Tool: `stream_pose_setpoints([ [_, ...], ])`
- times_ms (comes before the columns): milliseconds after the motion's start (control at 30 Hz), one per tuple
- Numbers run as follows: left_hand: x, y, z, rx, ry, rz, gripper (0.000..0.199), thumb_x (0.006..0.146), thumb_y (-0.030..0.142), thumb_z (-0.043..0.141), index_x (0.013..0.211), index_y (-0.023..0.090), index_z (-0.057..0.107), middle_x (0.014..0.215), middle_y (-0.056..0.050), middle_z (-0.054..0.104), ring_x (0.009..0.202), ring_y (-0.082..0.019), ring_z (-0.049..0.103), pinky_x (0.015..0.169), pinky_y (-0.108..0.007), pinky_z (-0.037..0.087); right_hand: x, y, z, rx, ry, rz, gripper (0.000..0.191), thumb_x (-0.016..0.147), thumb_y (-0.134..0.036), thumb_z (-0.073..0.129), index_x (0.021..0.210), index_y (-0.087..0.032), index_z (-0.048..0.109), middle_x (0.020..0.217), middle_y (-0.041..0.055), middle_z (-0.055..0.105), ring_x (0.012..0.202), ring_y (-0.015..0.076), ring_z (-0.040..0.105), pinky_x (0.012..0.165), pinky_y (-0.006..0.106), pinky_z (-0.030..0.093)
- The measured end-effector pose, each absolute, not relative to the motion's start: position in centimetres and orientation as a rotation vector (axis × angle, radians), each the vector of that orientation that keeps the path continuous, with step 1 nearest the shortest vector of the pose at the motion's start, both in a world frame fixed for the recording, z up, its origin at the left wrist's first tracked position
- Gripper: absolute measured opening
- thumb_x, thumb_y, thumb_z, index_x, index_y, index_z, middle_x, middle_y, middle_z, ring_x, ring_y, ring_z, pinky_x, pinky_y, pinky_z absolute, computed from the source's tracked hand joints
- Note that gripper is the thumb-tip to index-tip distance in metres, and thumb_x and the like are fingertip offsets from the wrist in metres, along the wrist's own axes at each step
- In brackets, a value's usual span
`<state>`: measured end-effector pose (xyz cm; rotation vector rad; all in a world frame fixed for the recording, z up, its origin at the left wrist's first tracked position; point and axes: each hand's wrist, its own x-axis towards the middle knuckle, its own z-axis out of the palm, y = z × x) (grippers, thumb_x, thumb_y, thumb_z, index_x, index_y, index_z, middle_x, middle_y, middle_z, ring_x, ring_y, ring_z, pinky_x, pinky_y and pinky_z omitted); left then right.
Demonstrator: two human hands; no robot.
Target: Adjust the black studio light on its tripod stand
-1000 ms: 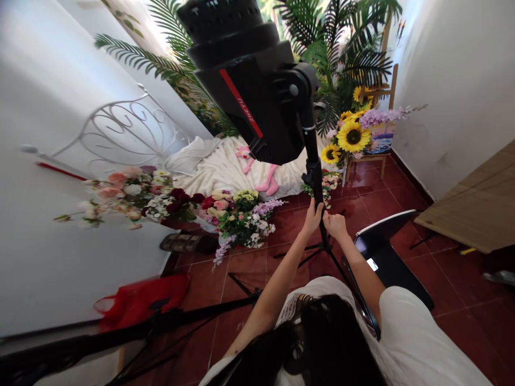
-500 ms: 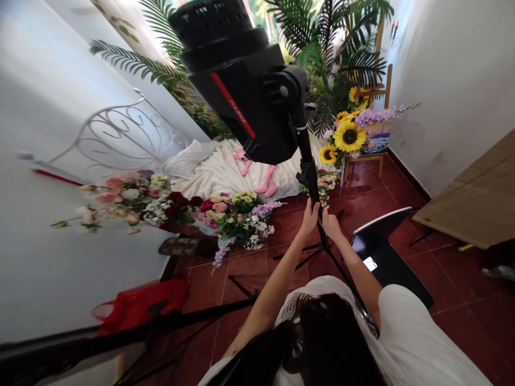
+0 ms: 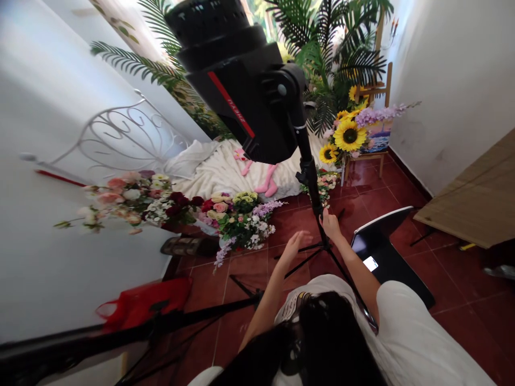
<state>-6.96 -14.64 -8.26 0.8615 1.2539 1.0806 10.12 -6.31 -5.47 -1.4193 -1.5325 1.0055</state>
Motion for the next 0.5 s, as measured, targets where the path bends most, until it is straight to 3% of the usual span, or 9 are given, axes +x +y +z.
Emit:
stream_pose_setpoints([
  [100,-10.4,-20.5,-12.0,0.682,1.380,1.036,0.065,0.071,0.074,0.071,0.099,0.015,0.070,0.099,-0.014,0.078,0.095,-0.026,0.075,0.099,-0.045,0.056,9.3,-7.8,-5.2,-1.317,-1.421,1.070,0.072,0.100,-0.072,0.015,0.053,-0.026,0.042,0.042,0.0013,0.043,0.043,0.0143,0.045,0.051,0.028,0.037],
  [200,-14.3,-26.1,-14.6,0.464,1.582,1.043,0.066,0.067,0.074,0.072,0.097,0.015,0.071,0.103,-0.017,0.078,0.094,-0.028,0.076,0.096,-0.045,0.056,7.7,-10.2,-4.9,-1.241,-1.223,1.157,0.073,0.093,-0.083,0.023,0.067,-0.023,0.054,0.044,-0.0025,0.044,0.041,0.0128,0.042,0.047,0.026,0.034],
  [333,-20.1,-32.1,-15.5,0.166,1.799,1.114,0.055,0.078,0.068,0.065,0.097,0.017,0.070,0.102,-0.015,0.079,0.094,-0.028,0.077,0.091,-0.043,0.055,5.2,-12.6,-4.8,-1.157,-1.320,1.339,0.072,0.091,-0.085,0.031,0.069,-0.022,0.057,0.043,-0.0042,0.044,0.040,0.0114,0.040,0.048,0.025,0.035],
  [500,-26.3,-36.6,-14.0,-0.218,2.084,1.451,0.040,0.095,0.055,0.045,0.095,0.018,0.060,0.090,-0.010,0.073,0.083,-0.022,0.074,0.083,-0.041,0.057,2.3,-13.1,-4.7,-1.063,-1.616,1.516,0.073,0.092,-0.083,0.032,0.063,-0.021,0.058,0.041,-0.0032,0.045,0.040,0.0111,0.042,0.051,0.025,0.037],
])
